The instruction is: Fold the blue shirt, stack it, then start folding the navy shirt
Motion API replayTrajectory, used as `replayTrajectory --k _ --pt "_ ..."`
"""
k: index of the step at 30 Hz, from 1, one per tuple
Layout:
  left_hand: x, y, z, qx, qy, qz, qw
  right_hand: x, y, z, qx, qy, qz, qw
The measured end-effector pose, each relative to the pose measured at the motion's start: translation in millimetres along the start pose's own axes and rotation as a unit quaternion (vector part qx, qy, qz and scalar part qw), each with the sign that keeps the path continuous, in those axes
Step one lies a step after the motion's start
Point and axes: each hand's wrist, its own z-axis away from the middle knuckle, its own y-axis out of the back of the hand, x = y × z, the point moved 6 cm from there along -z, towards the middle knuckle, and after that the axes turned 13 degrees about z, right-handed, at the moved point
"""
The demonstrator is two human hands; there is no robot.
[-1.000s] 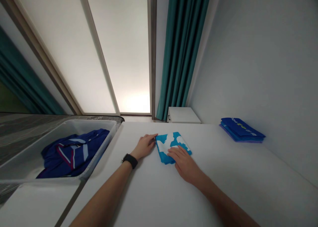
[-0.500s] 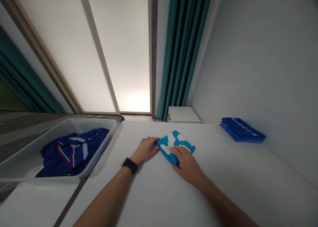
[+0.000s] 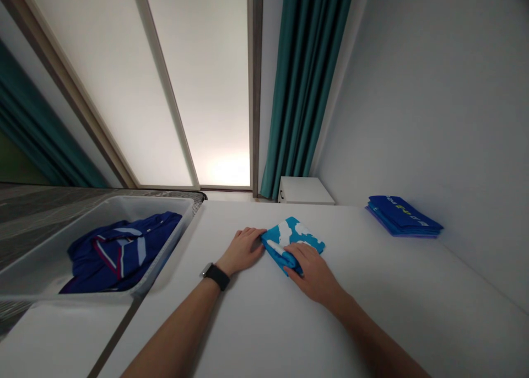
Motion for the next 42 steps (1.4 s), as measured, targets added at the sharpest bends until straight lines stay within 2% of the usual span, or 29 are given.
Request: replayTrajectory --k 7,9,13,18,21,24,28,34,42 --pt "1 0.0 1 -0.003 -0.019 0.011 1.0 -16 2 -1 0.021 0.063 0.054 0.996" --pt "0 0.4 1 0.002 -0.016 0.016 1.0 -18 5 -4 0.019 0.053 0.057 0.997" --pt "6 -0.6 1 -0.006 -0.023 0.032 0.999 -19 7 -13 -0.023 0.011 0.11 0.994" --pt "20 -4.6 4 -0.027 -0.043 0.047 0.998 -25 6 -23 -0.086 -0.006 0.224 0.971" --pt "26 -7.8 5 -0.034 -0.048 0.047 0.997 -25 4 -28 -0.113 -0.011 0.246 0.962" --pt "30 -10.4 6 -0.038 -0.051 0.023 0.998 -22 2 -32 -0.138 -0.016 0.234 0.962" --pt "44 -6.8 7 -0.005 -0.089 -0.051 0.995 -14 4 -33 -0.144 -0.026 0.199 0.969" --pt "68 -15.0 17 -0.043 -0.232 -0.176 0.956 -8 4 -29 -0.108 -0.017 0.148 0.983" --pt "68 -20.9 13 -0.046 -0.268 -0.208 0.94 -3 4 -11 -0.048 -0.009 0.089 0.995"
